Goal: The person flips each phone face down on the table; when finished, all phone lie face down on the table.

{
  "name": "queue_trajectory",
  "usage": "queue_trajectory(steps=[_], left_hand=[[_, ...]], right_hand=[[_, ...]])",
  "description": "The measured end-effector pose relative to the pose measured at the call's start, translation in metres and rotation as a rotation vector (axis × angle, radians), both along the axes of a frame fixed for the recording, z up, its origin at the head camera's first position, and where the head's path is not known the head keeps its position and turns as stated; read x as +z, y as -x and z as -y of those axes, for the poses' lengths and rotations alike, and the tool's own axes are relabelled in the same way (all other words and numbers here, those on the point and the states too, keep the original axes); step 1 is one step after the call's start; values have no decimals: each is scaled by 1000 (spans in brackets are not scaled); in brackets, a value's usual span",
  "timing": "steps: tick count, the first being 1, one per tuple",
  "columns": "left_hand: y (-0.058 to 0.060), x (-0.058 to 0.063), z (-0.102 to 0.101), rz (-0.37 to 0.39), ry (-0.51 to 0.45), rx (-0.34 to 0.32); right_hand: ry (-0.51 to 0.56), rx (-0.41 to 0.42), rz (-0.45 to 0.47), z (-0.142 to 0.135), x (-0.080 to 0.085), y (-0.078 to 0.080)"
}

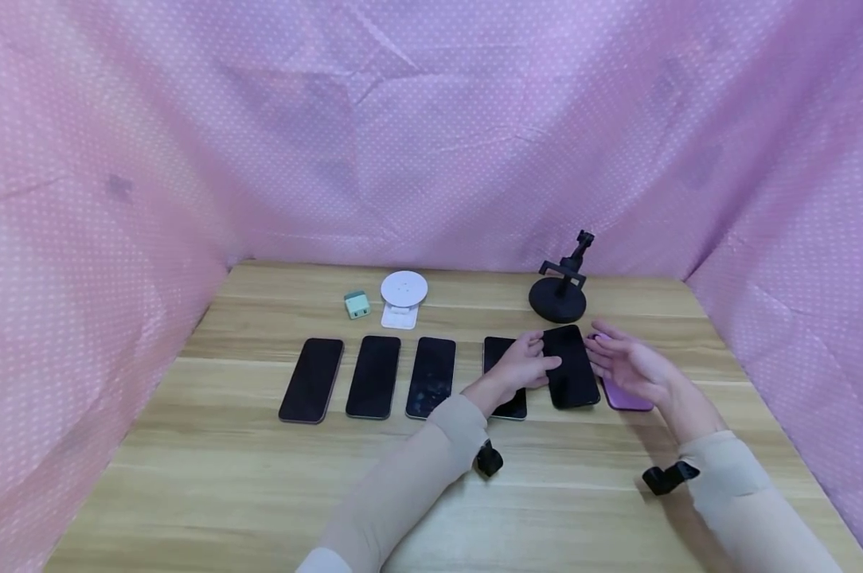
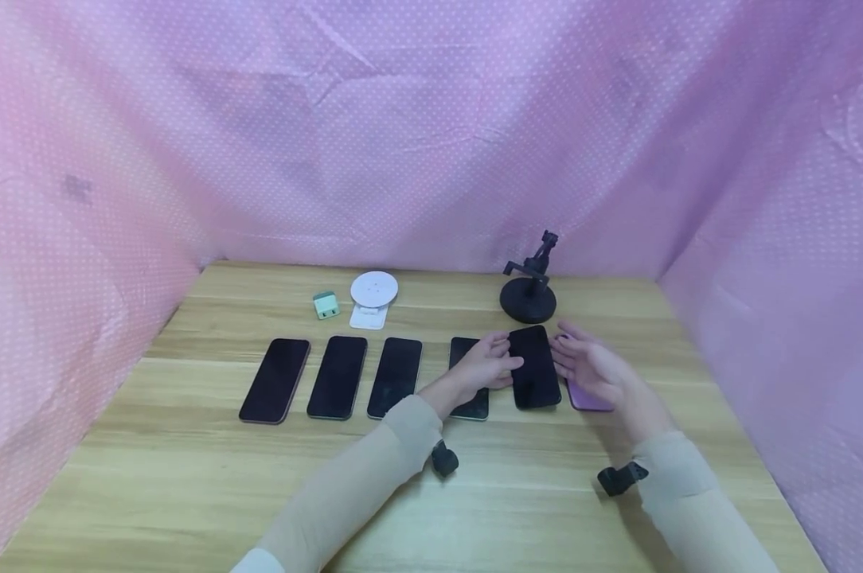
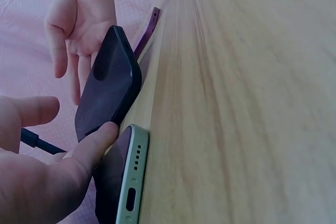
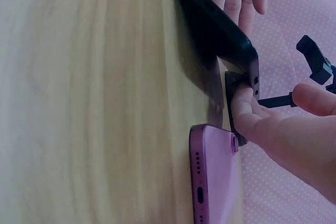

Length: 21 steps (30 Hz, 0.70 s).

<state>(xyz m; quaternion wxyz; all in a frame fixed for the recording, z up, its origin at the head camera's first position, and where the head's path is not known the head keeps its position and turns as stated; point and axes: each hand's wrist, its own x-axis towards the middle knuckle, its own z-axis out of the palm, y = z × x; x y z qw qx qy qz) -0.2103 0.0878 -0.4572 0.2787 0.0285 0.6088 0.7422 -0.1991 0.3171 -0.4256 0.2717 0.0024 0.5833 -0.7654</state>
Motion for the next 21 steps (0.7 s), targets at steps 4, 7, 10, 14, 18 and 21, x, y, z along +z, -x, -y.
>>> queue_trajectory(steps=[4,7,10,14,18,21], left_hand=[[1,0,0,-16,12,-19],[3,-1,0,-22,18,-22],[3,-1,-1,-23,23,-19],[2,-1,-1,-27,25,-25],[2,-1,-1,-34,17,-27],[2,-1,-2,-25,3,-19]], right_hand=[[18,4,-19,-2,2,-2],[142,12,-18,-3,-1,-2],[311,47,-1,-5,-7,-2],[392,123,-4,-6,-15,-1],[403,193,-15,-5,-22,1],[421,221,-21,-4,-23,1]])
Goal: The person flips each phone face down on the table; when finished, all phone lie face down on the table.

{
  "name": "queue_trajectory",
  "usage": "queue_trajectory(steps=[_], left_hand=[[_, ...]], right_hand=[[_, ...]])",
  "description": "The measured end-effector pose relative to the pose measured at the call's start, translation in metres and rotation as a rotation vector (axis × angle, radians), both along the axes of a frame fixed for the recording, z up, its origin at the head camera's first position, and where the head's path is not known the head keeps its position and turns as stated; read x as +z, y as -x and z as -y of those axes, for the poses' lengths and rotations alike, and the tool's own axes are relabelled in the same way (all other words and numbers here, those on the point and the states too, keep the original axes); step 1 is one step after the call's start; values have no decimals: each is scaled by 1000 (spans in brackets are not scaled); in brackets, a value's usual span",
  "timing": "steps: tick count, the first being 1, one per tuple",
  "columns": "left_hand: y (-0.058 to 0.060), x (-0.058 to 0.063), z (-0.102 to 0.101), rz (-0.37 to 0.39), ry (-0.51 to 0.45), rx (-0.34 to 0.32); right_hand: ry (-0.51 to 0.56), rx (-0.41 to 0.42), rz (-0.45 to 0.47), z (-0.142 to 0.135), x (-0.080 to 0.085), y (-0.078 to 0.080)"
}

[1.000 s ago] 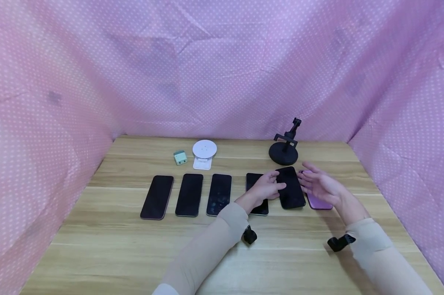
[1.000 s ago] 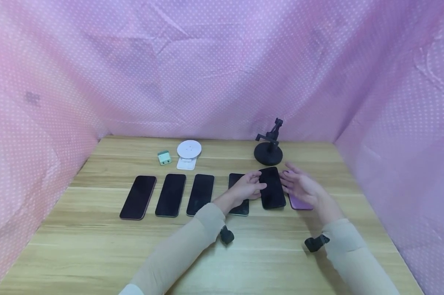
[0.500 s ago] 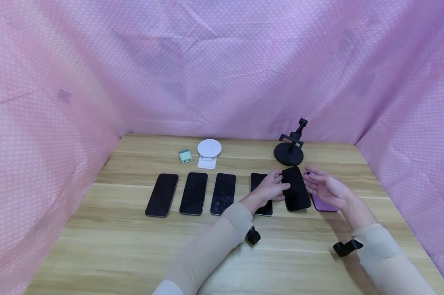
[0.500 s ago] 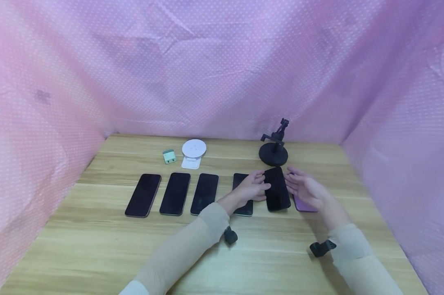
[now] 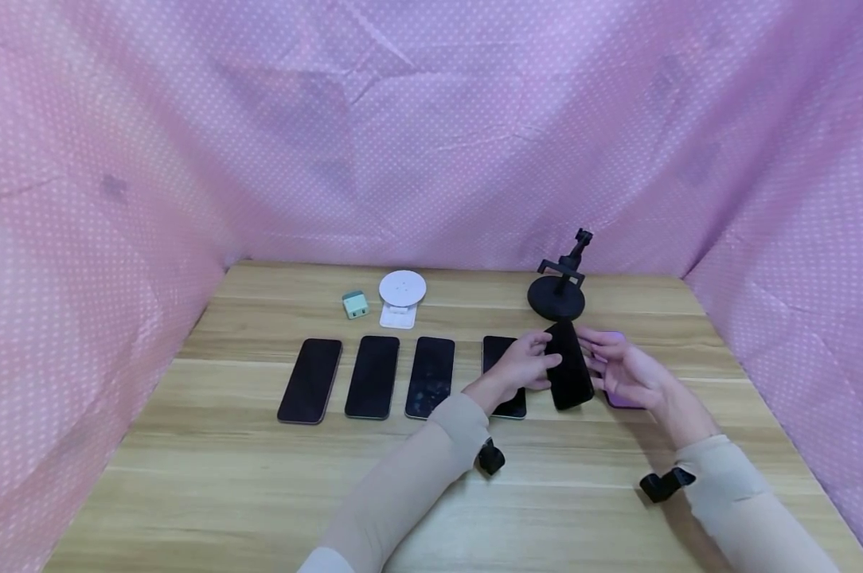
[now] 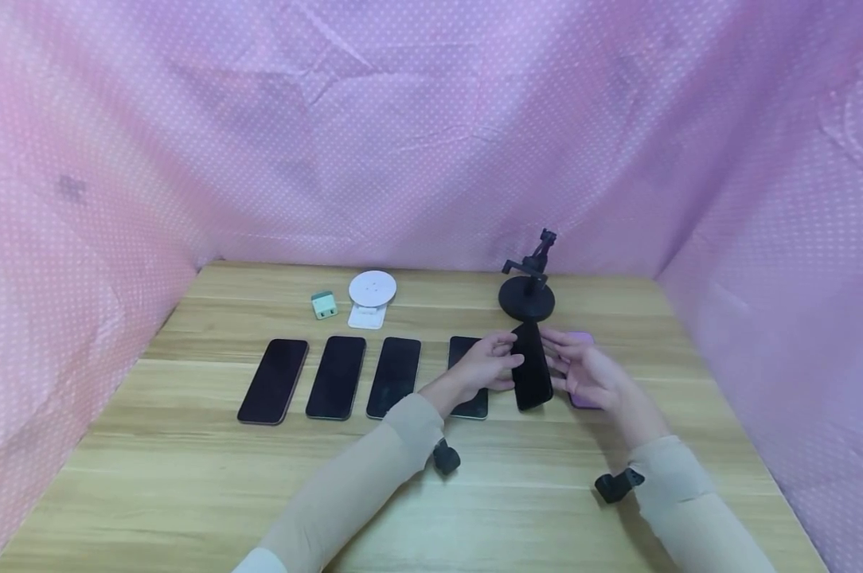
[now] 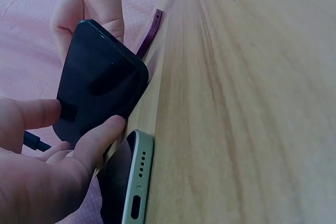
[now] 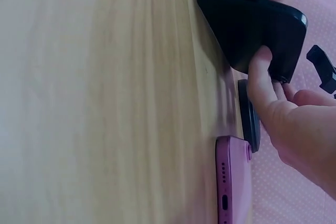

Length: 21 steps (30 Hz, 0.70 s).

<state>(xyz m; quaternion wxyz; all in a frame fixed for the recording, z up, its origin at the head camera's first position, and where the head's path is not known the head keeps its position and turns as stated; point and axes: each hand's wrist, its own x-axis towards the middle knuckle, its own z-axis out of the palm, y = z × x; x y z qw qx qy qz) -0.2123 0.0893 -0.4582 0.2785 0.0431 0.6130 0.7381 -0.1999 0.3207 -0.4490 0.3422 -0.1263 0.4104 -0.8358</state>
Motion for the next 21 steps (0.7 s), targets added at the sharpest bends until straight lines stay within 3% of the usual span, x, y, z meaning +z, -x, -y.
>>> queue_trajectory(steps=[6,21], left_hand=[[1,0,-3,46,-43,13],[-1,1,-4,52,-104,38]], right_hand=[[-20,-17,17,6,2,-1],[-168,-65,54,16,6,-7]])
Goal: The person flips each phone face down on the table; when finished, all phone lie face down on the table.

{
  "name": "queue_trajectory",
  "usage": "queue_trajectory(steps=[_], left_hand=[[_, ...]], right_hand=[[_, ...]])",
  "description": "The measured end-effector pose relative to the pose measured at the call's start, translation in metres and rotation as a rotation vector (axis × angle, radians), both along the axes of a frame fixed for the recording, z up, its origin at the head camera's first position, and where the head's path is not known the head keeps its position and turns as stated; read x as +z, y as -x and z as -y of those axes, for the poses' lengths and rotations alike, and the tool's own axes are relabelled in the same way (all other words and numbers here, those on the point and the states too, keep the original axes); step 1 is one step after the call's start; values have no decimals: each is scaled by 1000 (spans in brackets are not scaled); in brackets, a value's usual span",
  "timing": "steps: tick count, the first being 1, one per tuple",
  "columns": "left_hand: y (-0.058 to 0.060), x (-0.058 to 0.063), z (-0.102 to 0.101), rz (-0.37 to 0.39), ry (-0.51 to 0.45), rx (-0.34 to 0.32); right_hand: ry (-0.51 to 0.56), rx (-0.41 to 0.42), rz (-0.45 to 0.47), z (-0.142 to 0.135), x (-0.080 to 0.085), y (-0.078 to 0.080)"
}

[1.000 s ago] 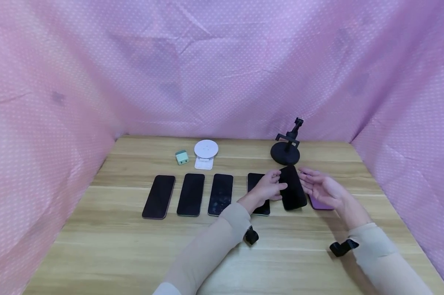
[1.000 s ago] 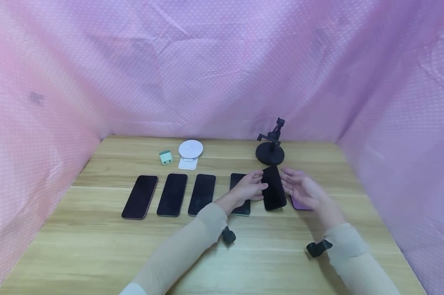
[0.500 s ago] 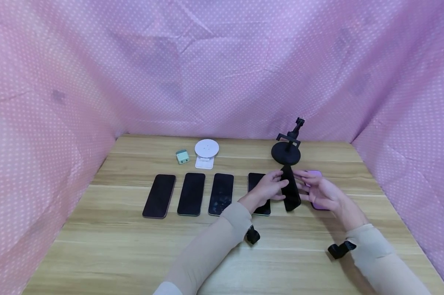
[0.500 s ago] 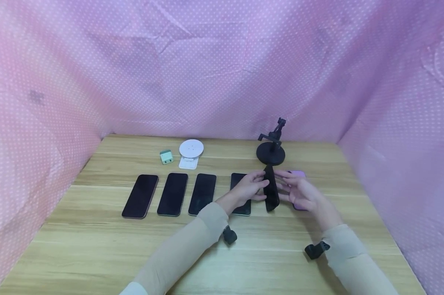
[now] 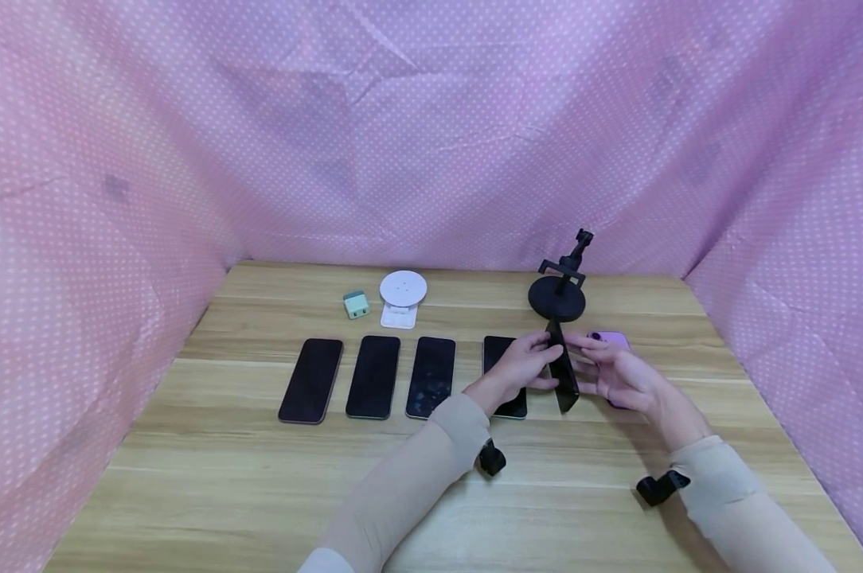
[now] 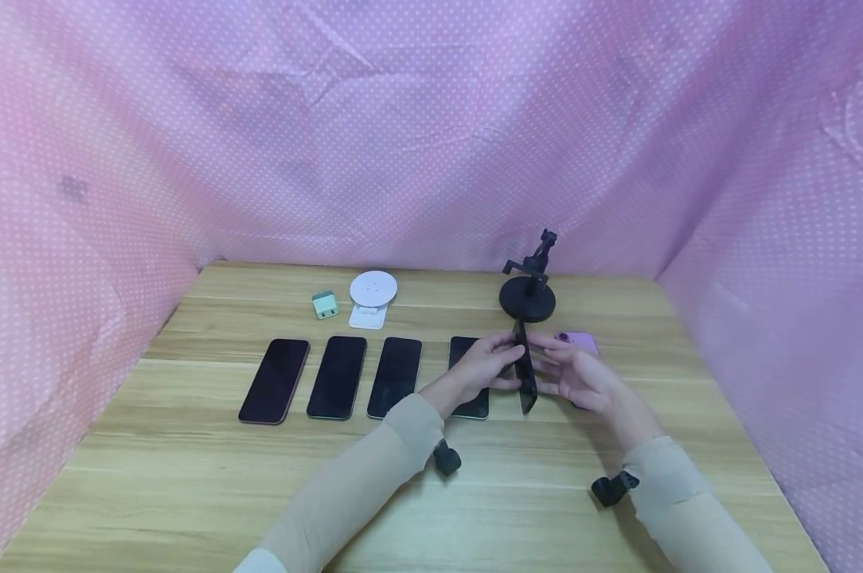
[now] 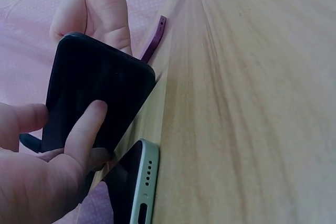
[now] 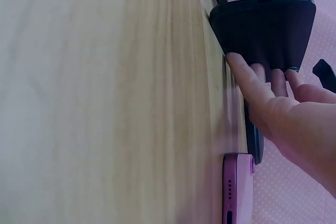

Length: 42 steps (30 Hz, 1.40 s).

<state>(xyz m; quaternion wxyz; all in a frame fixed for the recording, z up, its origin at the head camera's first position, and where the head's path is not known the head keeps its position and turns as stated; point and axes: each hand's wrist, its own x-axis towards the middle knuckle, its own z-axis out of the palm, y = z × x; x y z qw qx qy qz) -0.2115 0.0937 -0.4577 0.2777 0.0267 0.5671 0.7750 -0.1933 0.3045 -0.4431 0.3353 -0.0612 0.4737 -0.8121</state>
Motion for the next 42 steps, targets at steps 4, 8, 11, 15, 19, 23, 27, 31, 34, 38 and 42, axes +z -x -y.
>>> queue_trajectory(steps=[4,8,11,15,19,23,27,31,34,38,42], left_hand=[[0,2,1,8,-13,10],[0,2,2,1,-9,5],[0,2,3,-10,-1,-4],[-1,3,4,-19,9,-12],[-2,3,5,-21,13,-15],[-1,3,6,-11,14,-10],[-1,3,8,-4,29,3],[1,2,9,-4,43,15],[1,0,11,-7,58,33],[2,-1,13,-16,91,58],[3,-1,13,-18,122,79]], right_hand=[[-11,-1,-1,2,2,-1],[-77,-2,-21,5,4,-1],[-144,2,-40,7,5,-1],[-206,5,-57,8,9,-3],[-229,3,-49,9,13,-3],[-256,-11,-18,8,16,-3],[-265,-28,5,6,16,-3],[-246,-21,-10,2,15,-2],[-236,-12,-28,0,14,-2],[-245,-22,-35,-1,14,-2],[-267,-29,-48,0,15,-2]])
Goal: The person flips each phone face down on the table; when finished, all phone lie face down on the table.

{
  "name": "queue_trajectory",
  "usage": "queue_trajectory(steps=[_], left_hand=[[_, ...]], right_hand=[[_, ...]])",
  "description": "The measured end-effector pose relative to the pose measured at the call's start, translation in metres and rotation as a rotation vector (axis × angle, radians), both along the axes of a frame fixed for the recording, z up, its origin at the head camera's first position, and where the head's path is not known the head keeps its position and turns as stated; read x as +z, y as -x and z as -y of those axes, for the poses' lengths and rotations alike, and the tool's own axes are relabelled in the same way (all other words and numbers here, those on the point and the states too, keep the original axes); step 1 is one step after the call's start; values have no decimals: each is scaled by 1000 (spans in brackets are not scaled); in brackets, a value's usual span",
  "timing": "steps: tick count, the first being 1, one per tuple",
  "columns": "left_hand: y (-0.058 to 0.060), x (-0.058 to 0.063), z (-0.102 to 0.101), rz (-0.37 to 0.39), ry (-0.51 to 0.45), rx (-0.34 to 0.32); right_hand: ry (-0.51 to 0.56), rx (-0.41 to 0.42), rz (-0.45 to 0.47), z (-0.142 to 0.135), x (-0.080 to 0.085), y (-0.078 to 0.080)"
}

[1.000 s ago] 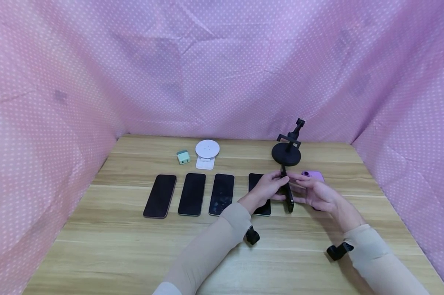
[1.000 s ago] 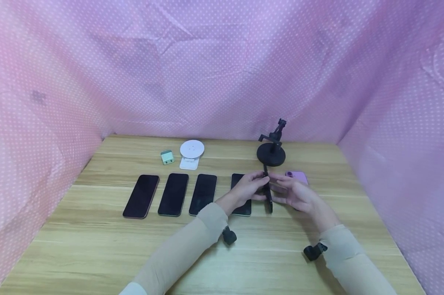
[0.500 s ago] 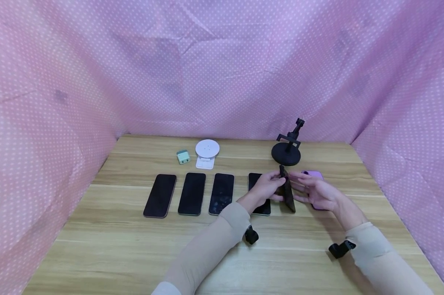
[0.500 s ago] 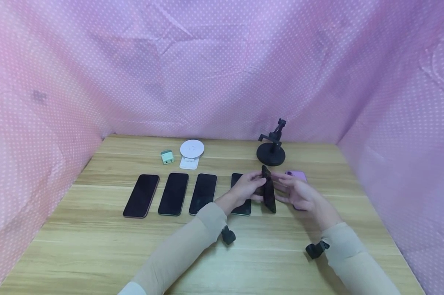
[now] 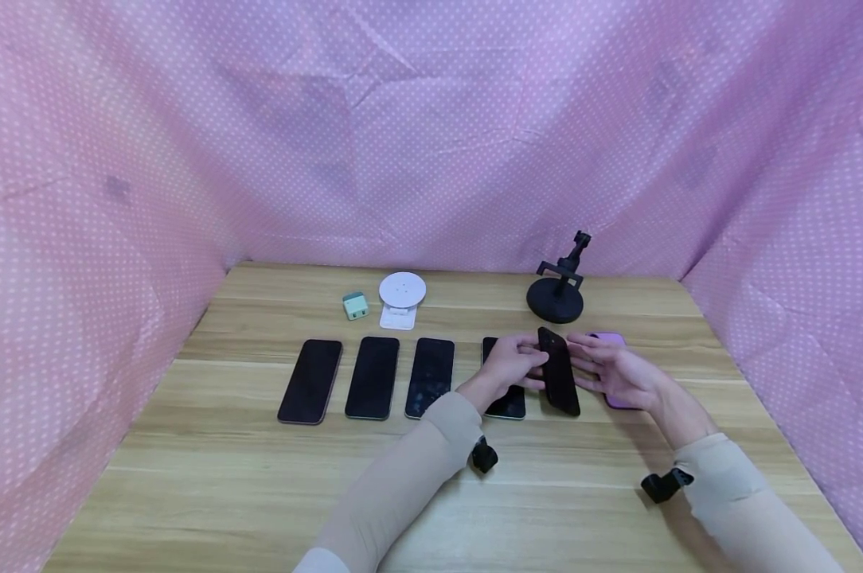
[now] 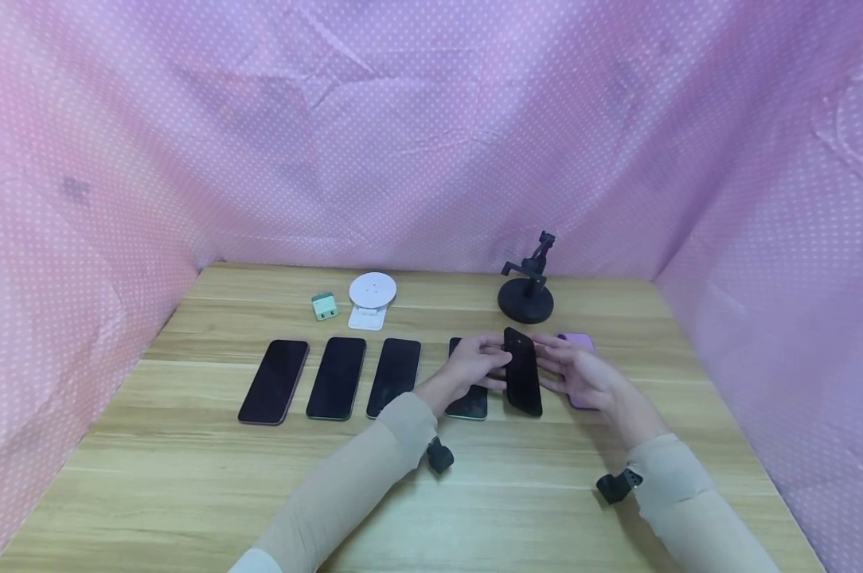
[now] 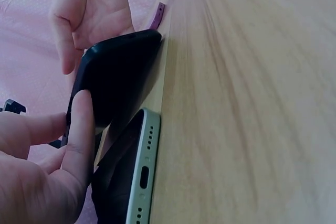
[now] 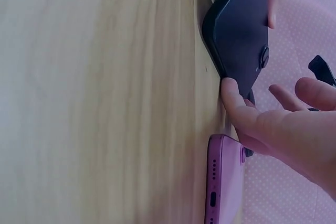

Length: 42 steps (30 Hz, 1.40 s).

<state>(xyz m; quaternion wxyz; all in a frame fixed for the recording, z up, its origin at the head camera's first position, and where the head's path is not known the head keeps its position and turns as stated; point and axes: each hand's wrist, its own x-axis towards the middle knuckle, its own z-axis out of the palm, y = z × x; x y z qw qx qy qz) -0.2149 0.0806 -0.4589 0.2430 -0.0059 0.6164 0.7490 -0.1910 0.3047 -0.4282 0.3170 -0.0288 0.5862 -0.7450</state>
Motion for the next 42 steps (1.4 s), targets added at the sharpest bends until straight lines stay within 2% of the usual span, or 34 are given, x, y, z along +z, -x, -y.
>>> queue_trajectory(steps=[10,18,23,29,32,35,37,40,42], left_hand=[[0,2,1,-30,126,-1],[-2,6,2,-151,336,-111],[-1,8,3,-147,355,-160],[0,7,5,-131,322,-167],[-1,6,9,-152,296,-178],[-6,8,17,-231,280,-198],[-8,13,25,-321,292,-218],[-8,24,39,-474,386,-243],[-8,30,50,-557,497,-251]], right_hand=[[-21,-51,6,-1,0,-2],[-44,-109,23,-4,-1,-2],[-60,-108,5,-6,-2,-2],[-57,-103,2,-6,-4,-1],[-77,-111,-34,-5,0,-2],[-110,-137,-112,-4,7,-5],[-184,-147,-194,-1,13,-8],[-328,-109,-301,7,17,-10],[-425,-72,-343,15,18,-10]])
